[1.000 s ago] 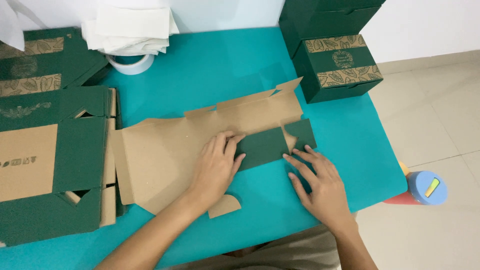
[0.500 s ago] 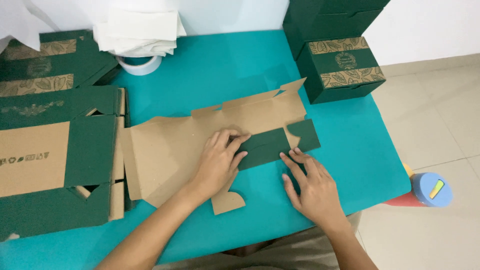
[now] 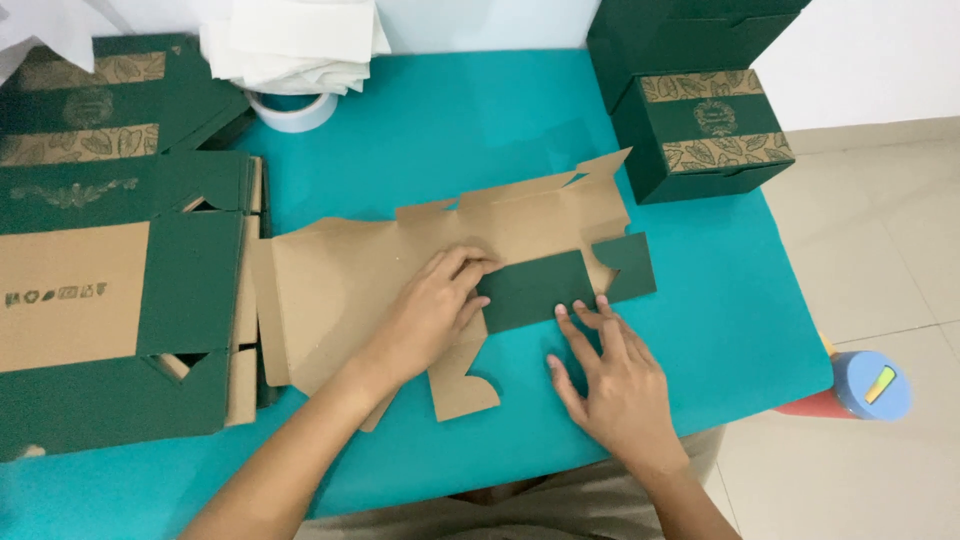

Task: The person assembles a flat-packed cardboard box by hand on a teal table. They fold the side flaps and tuck the tabs into slots to form the box structure, then place a decorative lid on top.

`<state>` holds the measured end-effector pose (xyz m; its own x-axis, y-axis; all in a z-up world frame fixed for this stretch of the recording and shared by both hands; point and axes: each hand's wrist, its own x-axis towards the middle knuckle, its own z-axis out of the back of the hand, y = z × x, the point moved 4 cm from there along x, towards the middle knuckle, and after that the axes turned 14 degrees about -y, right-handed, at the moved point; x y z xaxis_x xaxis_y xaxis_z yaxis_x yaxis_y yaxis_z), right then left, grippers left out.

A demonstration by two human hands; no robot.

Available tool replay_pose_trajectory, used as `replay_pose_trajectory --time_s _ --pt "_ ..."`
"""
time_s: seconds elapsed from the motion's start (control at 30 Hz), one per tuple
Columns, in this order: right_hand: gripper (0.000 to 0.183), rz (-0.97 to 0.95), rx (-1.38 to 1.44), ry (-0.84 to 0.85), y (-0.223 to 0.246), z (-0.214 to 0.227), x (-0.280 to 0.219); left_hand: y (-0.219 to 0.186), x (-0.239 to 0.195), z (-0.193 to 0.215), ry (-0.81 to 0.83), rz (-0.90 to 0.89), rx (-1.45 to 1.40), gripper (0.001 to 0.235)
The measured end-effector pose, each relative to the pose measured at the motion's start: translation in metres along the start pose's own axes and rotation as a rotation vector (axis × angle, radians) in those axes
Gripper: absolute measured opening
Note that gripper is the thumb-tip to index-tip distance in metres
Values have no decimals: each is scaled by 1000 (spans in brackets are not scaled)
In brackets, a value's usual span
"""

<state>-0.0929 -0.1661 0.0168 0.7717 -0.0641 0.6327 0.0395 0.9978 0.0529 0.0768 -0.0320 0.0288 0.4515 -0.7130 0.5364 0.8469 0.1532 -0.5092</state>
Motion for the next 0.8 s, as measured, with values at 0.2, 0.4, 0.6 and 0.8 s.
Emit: replay_pose_trajectory --time_s 0.2,0.4,0.6,0.8 --pt "44 -4 45 29 3 0 2 -3 -2 1 31 -8 25 32" --pt "51 8 49 2 10 -1 3 -5 -18 9 192 -48 222 60" --pt "42 41 2 32 14 0 6 -16 -45 41 457 45 88 106" --pt "47 63 92 77 28 -12 7 -16 -58 40 433 13 131 100"
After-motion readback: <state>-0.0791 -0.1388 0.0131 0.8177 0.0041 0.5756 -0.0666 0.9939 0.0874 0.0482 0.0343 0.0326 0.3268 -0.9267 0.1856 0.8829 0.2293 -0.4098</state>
